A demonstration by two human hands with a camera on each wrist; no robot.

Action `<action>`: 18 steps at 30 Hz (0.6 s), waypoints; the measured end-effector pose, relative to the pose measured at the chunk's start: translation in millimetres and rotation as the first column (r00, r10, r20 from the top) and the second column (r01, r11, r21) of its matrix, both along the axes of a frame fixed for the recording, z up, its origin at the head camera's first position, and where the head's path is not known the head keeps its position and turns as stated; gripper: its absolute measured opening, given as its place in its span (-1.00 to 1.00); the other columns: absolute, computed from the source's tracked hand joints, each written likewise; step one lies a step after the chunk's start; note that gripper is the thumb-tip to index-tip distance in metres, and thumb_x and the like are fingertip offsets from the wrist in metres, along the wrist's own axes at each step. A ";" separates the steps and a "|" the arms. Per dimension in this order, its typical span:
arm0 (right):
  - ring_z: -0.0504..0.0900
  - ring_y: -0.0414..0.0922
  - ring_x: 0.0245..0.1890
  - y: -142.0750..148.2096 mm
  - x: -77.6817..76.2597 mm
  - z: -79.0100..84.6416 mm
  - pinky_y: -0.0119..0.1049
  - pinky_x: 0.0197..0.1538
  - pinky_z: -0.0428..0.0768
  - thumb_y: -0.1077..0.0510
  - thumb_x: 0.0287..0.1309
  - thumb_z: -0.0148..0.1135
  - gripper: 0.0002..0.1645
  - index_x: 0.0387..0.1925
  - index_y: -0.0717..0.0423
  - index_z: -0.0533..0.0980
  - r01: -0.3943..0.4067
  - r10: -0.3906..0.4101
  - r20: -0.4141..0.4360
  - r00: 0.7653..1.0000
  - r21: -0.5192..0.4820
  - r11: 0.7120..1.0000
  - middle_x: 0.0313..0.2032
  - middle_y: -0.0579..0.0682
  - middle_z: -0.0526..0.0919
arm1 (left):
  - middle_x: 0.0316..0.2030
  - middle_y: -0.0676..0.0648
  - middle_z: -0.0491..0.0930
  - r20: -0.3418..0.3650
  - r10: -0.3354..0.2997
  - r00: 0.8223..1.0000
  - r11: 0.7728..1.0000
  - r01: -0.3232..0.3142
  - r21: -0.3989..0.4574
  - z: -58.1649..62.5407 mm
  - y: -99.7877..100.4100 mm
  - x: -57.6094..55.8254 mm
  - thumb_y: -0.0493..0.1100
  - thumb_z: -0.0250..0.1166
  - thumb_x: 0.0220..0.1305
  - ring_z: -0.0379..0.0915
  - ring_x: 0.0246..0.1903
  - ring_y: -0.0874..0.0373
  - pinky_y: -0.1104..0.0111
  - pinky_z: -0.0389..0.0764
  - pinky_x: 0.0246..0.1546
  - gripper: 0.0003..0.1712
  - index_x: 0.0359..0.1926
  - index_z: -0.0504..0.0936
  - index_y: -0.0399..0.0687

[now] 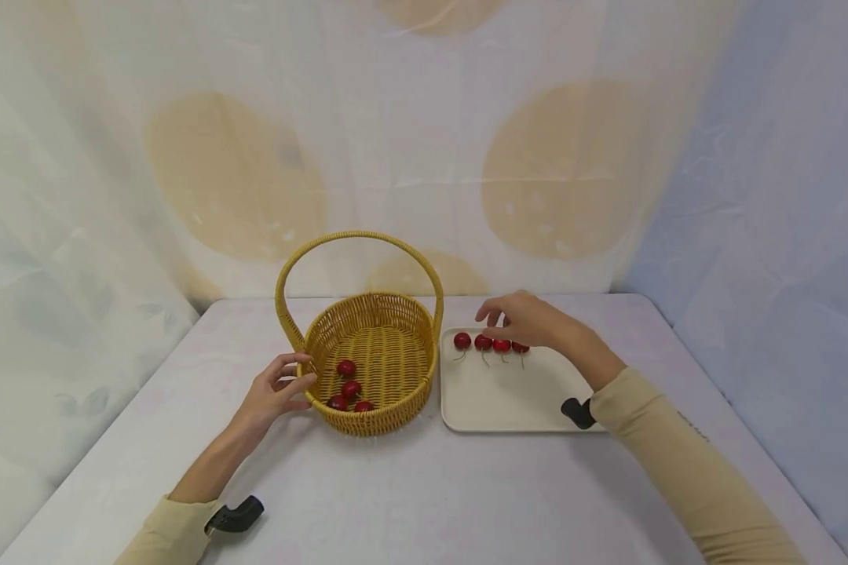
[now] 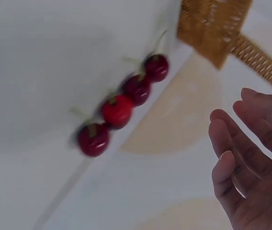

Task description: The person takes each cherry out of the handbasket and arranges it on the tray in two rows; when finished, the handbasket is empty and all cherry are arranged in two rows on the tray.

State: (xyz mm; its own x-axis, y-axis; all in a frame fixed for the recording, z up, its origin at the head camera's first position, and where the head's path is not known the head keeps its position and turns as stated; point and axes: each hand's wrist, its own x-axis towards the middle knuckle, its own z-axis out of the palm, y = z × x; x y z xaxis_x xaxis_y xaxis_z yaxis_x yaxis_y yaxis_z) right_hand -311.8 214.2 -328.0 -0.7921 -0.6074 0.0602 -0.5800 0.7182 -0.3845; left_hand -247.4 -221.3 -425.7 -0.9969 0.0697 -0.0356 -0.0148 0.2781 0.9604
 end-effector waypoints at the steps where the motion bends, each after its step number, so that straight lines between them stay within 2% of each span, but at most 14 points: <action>1: 0.67 -0.17 -0.34 -5.5 3.8 4.1 -0.40 -0.29 0.67 0.19 0.25 0.28 -0.72 0.00 0.09 0.60 -0.018 0.018 -0.013 1.000 0.001 1.000 -0.24 -0.03 0.73 | 0.04 -0.15 0.39 0.002 0.003 1.000 1.000 -0.003 -0.001 0.3 0.5 0.3 0.07 0.31 0.30 0.51 -0.04 0.10 0.17 0.74 -0.12 -0.44 0.25 0.40 0.09; 2: 0.66 -0.19 -0.35 -11.0 7.0 7.8 -0.41 -0.29 0.66 0.18 0.25 0.27 -0.72 0.00 0.08 0.60 -0.037 0.037 -0.029 0.999 0.002 0.999 -0.23 -0.04 0.73 | 0.03 -0.16 0.39 0.007 0.002 1.000 1.000 -0.002 -0.001 3.5 1.3 1.7 0.07 0.32 0.29 0.50 -0.05 0.10 0.16 0.74 -0.11 -0.44 0.25 0.40 0.07; 7: 0.63 -0.24 -0.42 -35.4 18.9 21.0 -0.43 -0.34 0.61 0.15 0.28 0.25 -0.76 -0.03 0.03 0.61 -0.112 0.111 -0.065 0.992 -0.010 0.994 -0.25 -0.10 0.73 | 0.05 -0.16 0.37 0.016 0.001 1.000 1.000 -0.001 0.002 4.8 1.0 1.7 0.03 0.30 0.32 0.49 -0.04 0.09 0.14 0.73 -0.09 -0.46 0.26 0.39 0.07; 12: 0.64 -0.26 -0.44 -52.6 21.4 21.0 -0.45 -0.35 0.60 0.12 0.29 0.25 -0.78 -0.06 0.06 0.62 -0.182 0.180 -0.080 0.980 -0.025 0.983 -0.30 -0.13 0.73 | 0.03 -0.16 0.37 -0.003 0.000 1.000 1.000 0.000 -0.002 -0.1 0.3 0.8 0.10 0.31 0.29 0.49 -0.03 0.06 0.15 0.74 -0.11 -0.40 0.27 0.38 0.06; 18: 0.68 -0.23 -0.39 -71.6 19.2 16.9 -0.46 -0.29 0.65 0.16 0.28 0.24 -0.77 -0.05 0.10 0.63 -0.225 0.220 -0.105 0.970 -0.040 0.973 -0.23 -0.07 0.74 | 0.04 -0.15 0.38 -0.007 -0.003 1.000 1.000 0.003 -0.001 -1.4 -0.1 0.7 0.05 0.29 0.33 0.50 -0.01 0.03 0.12 0.73 -0.09 -0.43 0.28 0.37 0.05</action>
